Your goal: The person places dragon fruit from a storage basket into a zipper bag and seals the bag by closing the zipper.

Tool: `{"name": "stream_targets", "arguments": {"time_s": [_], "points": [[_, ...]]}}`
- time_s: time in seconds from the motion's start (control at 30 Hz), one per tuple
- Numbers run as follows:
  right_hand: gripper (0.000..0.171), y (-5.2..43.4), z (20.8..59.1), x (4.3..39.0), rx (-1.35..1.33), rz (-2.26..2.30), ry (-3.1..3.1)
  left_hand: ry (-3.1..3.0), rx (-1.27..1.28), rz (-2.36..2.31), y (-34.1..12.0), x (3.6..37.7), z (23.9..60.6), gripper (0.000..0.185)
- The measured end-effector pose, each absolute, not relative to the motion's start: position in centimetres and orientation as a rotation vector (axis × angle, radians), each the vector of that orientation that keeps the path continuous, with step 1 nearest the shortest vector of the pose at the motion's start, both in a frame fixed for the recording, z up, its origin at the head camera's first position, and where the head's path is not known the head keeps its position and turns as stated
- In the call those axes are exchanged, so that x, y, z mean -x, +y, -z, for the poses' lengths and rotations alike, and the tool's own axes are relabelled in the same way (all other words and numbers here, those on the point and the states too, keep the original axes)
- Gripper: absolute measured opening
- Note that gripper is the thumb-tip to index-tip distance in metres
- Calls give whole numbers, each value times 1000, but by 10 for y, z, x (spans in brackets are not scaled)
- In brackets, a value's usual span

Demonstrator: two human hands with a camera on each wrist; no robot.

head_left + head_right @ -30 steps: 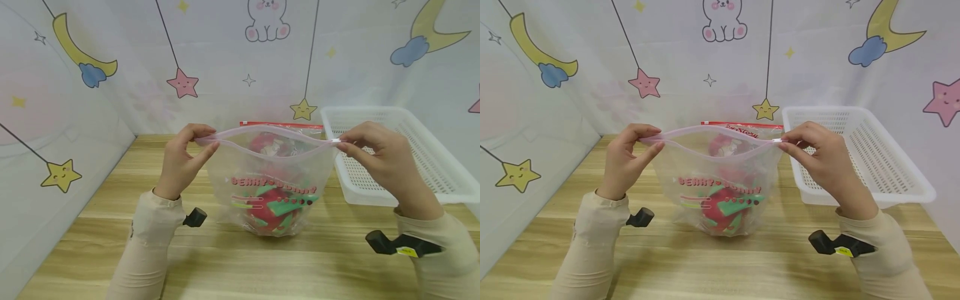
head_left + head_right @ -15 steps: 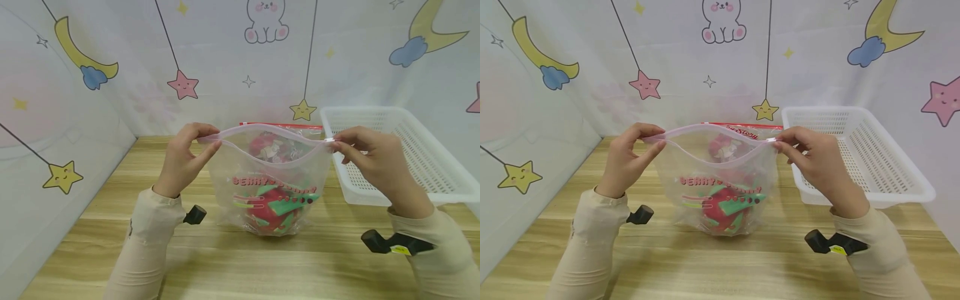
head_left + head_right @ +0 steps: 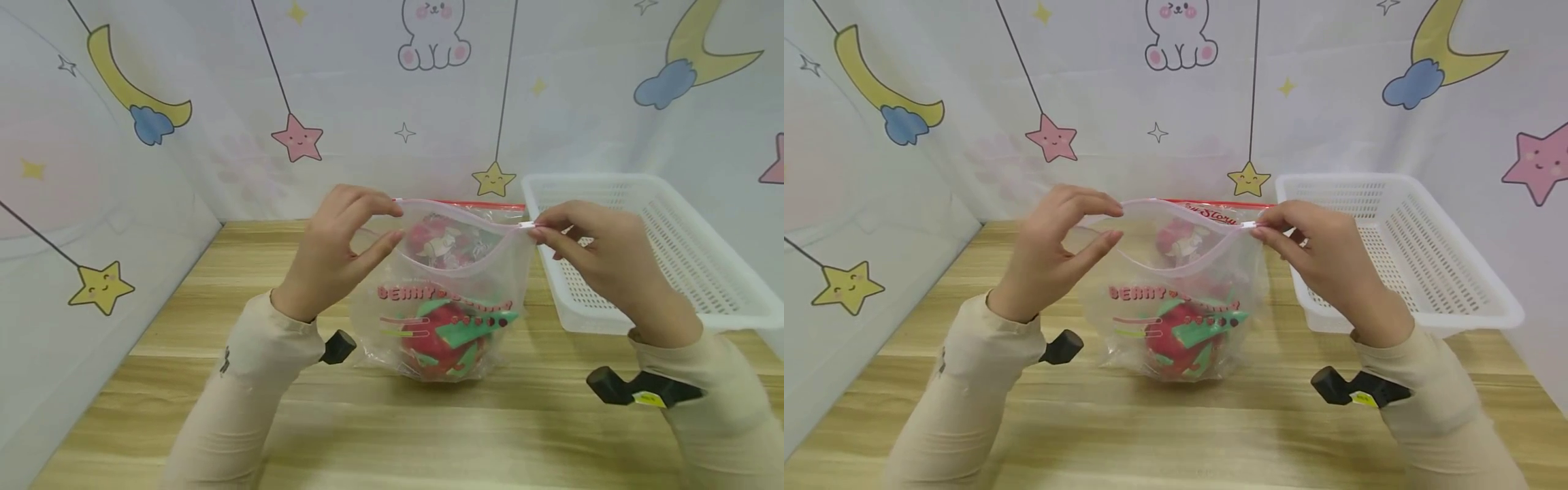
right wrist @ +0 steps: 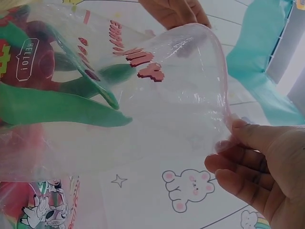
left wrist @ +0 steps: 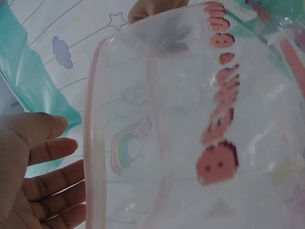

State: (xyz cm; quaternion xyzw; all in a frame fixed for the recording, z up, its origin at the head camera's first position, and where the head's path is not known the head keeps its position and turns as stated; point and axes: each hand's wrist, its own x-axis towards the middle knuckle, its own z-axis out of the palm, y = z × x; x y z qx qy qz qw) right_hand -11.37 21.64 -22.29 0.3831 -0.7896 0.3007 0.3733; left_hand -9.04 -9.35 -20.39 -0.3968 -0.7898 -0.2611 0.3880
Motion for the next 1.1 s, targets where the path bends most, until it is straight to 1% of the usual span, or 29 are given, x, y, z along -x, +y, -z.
{"name": "stream_targets", "arguments": {"time_s": [0.27, 0.3, 0.37, 0.4, 0.53, 0.57, 0.63, 0.77, 0.8, 0.87, 0.97, 1.1], "points": [[24, 215, 220, 110, -997, -727, -2041, -2021, 1190, 526, -51, 88, 197, 17], [23, 214, 220, 110, -997, -727, -2043, -2024, 1201, 504, -46, 88, 197, 17], [10, 214, 219, 110, -1003, -703, -2043, -2031, 1217, 469, -37, 89, 196, 18], [11, 213, 218, 110, -1006, -691, -2043, -2038, 1223, 464, -33, 89, 196, 19], [44, 211, 216, 108, -1015, -636, -2045, -2092, 1225, 466, -20, 91, 194, 27], [46, 210, 215, 108, -1013, -629, -2049, -2108, 1220, 463, -17, 92, 193, 29], [44, 209, 214, 107, -1017, -617, -2054, -2150, 1190, 429, -11, 92, 192, 33], [12, 206, 213, 106, -1032, -618, -2061, -2215, 1110, 332, -1, 91, 186, 30], [8, 206, 213, 106, -1037, -624, -2063, -2234, 1089, 313, 1, 90, 185, 28], [17, 205, 212, 106, -1041, -644, -2071, -2263, 1066, 302, 3, 90, 183, 21], [20, 204, 211, 105, -1040, -668, -2086, -2314, 1057, 291, 4, 91, 180, 12], [22, 205, 210, 104, -1054, -699, -2098, -2364, 1070, 261, 6, 93, 178, 9]]}}
